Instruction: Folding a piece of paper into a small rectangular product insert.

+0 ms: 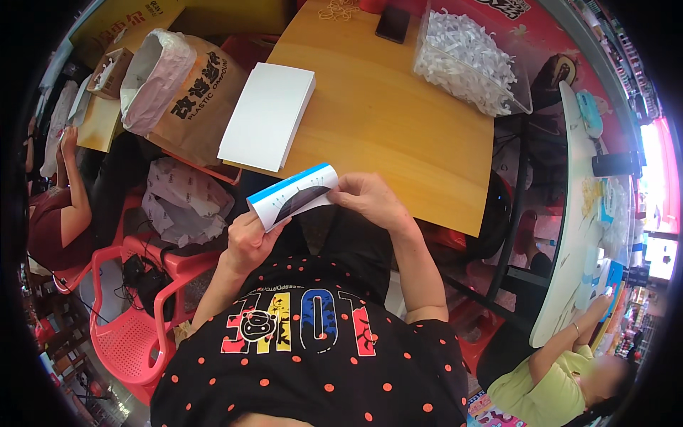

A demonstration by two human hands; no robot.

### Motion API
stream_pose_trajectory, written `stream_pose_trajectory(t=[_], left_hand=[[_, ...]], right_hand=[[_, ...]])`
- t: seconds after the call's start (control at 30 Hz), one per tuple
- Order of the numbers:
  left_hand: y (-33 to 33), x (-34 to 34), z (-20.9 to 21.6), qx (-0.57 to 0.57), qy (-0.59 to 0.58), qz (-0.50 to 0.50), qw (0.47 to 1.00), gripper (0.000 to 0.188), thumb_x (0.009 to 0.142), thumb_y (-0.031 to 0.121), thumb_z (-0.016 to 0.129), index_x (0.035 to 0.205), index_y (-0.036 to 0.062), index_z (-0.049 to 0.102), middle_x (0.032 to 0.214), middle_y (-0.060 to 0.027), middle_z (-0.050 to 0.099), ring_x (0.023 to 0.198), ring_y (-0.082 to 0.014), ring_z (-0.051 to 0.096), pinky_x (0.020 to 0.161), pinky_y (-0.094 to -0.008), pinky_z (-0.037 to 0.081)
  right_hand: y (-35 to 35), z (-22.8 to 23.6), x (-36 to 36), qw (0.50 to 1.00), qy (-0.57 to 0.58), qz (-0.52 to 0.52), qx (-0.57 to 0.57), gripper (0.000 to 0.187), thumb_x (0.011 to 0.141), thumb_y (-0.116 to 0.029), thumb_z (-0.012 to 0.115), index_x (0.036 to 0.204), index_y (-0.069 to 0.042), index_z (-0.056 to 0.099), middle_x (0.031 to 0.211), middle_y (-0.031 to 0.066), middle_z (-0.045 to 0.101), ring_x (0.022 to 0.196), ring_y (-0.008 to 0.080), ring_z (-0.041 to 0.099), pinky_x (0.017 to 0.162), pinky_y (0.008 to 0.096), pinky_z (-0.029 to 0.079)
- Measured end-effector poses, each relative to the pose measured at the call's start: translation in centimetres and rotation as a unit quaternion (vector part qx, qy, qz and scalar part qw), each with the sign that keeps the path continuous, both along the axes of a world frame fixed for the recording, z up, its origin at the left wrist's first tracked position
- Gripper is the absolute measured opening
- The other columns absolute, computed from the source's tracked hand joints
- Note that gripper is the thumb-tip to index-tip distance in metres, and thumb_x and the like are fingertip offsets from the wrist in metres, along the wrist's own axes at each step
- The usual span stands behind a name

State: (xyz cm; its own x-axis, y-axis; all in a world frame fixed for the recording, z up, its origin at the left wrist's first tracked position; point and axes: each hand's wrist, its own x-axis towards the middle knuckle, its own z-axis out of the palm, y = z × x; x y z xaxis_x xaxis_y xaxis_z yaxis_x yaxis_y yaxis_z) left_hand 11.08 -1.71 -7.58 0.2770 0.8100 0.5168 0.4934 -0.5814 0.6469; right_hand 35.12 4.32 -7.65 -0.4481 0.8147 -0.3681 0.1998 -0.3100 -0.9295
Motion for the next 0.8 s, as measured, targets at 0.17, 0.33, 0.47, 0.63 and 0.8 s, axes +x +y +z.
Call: stream_pose_trajectory(t=[0.17,0.33,0.47,0.63,0.8], left_hand=[[0.2,0.2,-0.1,0.018,0.022,-0.006,1.0,0.023,0.072,-0.001,0.073,0.093,-0.0042,0.066,0.08,-0.0156,0.066,0.067,-0.0301,0.065,0.059,-0.0341,0.052],[0.3,0.5,-0.6,0.046,0.053,-0.006,0.998,0.024,0.071,-0.001,0.073,0.093,-0.0039,0.066,0.079,-0.0149,0.066,0.067,-0.03,0.065,0.059,-0.0344,0.052],[0.7,0.9,-0.9,0.045,0.042,0.002,0.998,0.024,0.071,0.0,0.074,0.092,-0.004,0.065,0.079,-0.0152,0.066,0.067,-0.0303,0.065,0.058,-0.0342,0.052],[0.6,1.2,-0.1,0.019,0.015,0.007,1.0,0.022,0.072,0.0,0.073,0.092,-0.0042,0.065,0.079,-0.0166,0.065,0.066,-0.0307,0.065,0.057,-0.0342,0.052],[0.5,1.4,-0.1,0.01,0.013,0.005,1.0,0.021,0.073,0.002,0.072,0.092,-0.0041,0.065,0.079,-0.0169,0.065,0.066,-0.0307,0.065,0.058,-0.0341,0.052]], right_hand=[[-0.6,-1.2,-0.5,0.998,-0.002,-0.042,0.046,0.013,0.087,-0.012,0.064,0.085,0.0,0.062,0.075,-0.0055,0.056,0.067,0.0015,0.047,0.059,0.0184,0.039],[-2.2,0.8,-0.2,0.992,-0.078,-0.05,0.081,0.015,0.085,-0.013,0.063,0.087,0.002,0.062,0.075,-0.0005,0.06,0.07,0.0061,0.053,0.064,0.0238,0.045],[-4.6,4.3,-0.3,0.991,-0.022,-0.042,0.124,0.009,0.081,-0.006,0.066,0.085,0.001,0.061,0.074,-0.0016,0.056,0.067,0.0048,0.052,0.061,0.0214,0.043],[-3.9,3.6,-0.4,0.948,-0.111,-0.141,0.264,0.013,0.079,-0.005,0.07,0.088,0.0,0.062,0.077,0.0026,0.058,0.063,0.0064,0.052,0.058,0.0209,0.042],[-3.3,1.9,-1.3,0.922,-0.158,-0.133,0.328,0.015,0.077,-0.003,0.071,0.088,0.0,0.062,0.08,0.0069,0.06,0.063,0.0138,0.058,0.056,0.0255,0.045]])
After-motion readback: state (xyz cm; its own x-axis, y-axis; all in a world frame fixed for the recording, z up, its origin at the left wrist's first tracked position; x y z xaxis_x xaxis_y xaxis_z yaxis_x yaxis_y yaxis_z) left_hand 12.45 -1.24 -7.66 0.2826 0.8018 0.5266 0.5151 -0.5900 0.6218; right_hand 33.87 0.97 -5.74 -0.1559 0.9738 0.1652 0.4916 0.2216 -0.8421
